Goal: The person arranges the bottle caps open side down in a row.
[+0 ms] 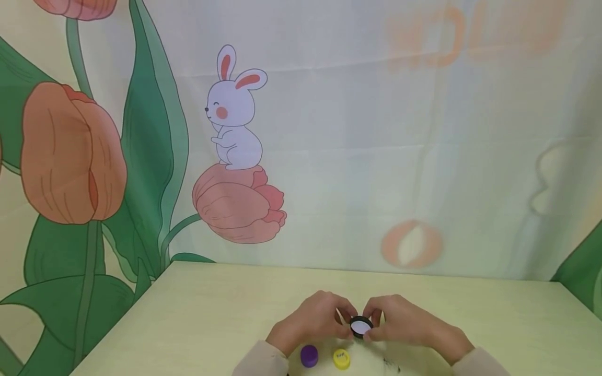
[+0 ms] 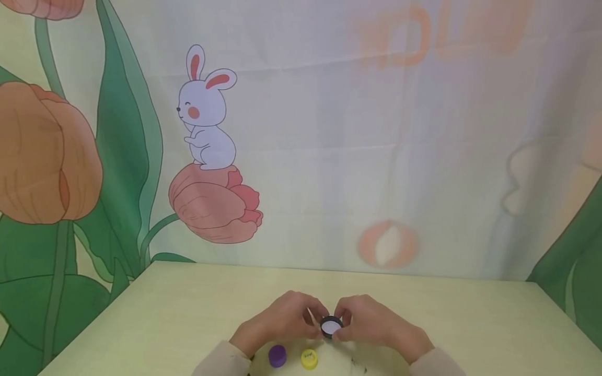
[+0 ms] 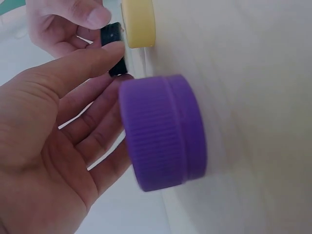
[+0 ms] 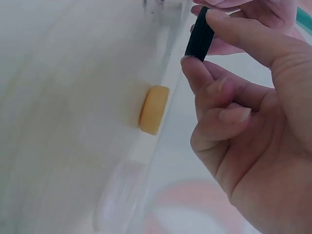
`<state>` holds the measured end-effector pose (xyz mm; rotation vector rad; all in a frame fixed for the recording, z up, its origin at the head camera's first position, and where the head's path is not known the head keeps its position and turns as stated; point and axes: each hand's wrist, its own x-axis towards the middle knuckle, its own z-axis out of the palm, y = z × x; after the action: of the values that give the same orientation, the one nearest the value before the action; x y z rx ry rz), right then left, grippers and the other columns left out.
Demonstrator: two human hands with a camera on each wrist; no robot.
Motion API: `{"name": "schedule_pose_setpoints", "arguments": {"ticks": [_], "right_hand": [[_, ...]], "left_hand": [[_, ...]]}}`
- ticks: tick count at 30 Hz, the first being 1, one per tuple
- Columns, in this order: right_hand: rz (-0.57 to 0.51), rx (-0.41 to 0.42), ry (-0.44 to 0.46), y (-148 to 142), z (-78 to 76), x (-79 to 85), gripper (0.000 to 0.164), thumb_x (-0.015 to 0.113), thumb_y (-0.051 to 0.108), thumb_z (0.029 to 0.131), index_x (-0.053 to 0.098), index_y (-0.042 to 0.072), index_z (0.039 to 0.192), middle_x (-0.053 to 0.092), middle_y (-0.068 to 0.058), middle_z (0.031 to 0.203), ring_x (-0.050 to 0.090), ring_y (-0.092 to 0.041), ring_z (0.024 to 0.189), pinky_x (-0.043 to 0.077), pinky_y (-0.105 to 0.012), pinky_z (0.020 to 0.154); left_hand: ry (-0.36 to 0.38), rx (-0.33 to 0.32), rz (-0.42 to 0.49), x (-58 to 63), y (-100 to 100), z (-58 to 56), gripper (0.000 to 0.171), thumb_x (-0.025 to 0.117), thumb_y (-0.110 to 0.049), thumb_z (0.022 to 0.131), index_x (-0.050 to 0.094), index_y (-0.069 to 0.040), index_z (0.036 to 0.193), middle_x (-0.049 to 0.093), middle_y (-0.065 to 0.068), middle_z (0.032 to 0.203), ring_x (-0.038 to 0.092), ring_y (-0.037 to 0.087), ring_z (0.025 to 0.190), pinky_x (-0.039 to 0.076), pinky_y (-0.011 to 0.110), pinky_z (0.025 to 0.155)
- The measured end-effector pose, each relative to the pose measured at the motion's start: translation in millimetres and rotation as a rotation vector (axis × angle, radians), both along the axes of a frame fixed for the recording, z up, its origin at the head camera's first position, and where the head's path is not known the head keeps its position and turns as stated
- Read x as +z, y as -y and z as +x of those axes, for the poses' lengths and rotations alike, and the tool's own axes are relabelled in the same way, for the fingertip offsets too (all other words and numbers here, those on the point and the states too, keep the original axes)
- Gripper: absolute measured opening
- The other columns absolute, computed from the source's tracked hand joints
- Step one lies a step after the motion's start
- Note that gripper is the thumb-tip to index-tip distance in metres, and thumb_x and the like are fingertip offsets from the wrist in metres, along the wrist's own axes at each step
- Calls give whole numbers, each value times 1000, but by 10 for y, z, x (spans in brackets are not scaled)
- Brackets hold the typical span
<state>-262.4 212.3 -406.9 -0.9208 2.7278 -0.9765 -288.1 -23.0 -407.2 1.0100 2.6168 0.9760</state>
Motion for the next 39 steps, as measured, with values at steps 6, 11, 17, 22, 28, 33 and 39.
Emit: {"name": "schedule_pose_setpoints", "arguments": {"ticks": [6,11,17,22,28,33,39], "right_hand": [[-40,-17,17,-17,3,30,23,85,26,91,72,13,105,65,10,83,59,-9,76,46,-27,69],[-78,-44,37,-26,13,47,25,82,29,94,71,12,110,66,7,87,58,-10,71,46,-28,63],[-110,-59,121,-18,25,80,22,75,32,100,72,13,111,67,2,91,58,-15,70,48,-30,60],[-144,-48,142,-24,27,94,20,71,31,103,72,13,110,67,-2,93,54,-14,64,45,-29,57],[-190,-49,188,-37,13,88,22,67,30,107,72,9,111,67,-9,96,46,-12,53,42,-28,53],[-198,-60,197,-41,4,81,23,67,31,107,71,9,110,67,-10,96,46,-13,53,41,-27,52],[-178,-63,160,-44,-6,87,19,71,30,104,70,12,107,67,-10,93,51,-14,56,44,-28,54]], "left_hand": [[-78,14,17,2,-10,-6,33,91,-4,80,81,-15,110,75,-10,89,65,-3,73,52,17,71],[-147,26,32,0,-15,-17,30,91,-5,81,81,-17,107,75,-11,89,64,-5,71,51,17,69],[-182,53,61,0,-7,-22,26,91,-6,83,82,-17,105,74,-14,89,64,-6,71,51,17,69],[-202,72,72,-1,1,-19,22,89,-8,86,82,-15,105,75,-14,89,62,-6,70,50,17,67],[-201,96,72,-9,16,-13,17,85,-10,88,83,-15,104,76,-11,88,61,-5,70,49,18,65],[-195,121,77,-13,20,-4,13,86,-13,88,83,-16,100,75,-13,87,61,-3,71,49,20,64],[-203,149,84,-4,19,0,10,86,-17,90,83,-17,99,72,-16,83,59,-1,71,49,21,64]]}}
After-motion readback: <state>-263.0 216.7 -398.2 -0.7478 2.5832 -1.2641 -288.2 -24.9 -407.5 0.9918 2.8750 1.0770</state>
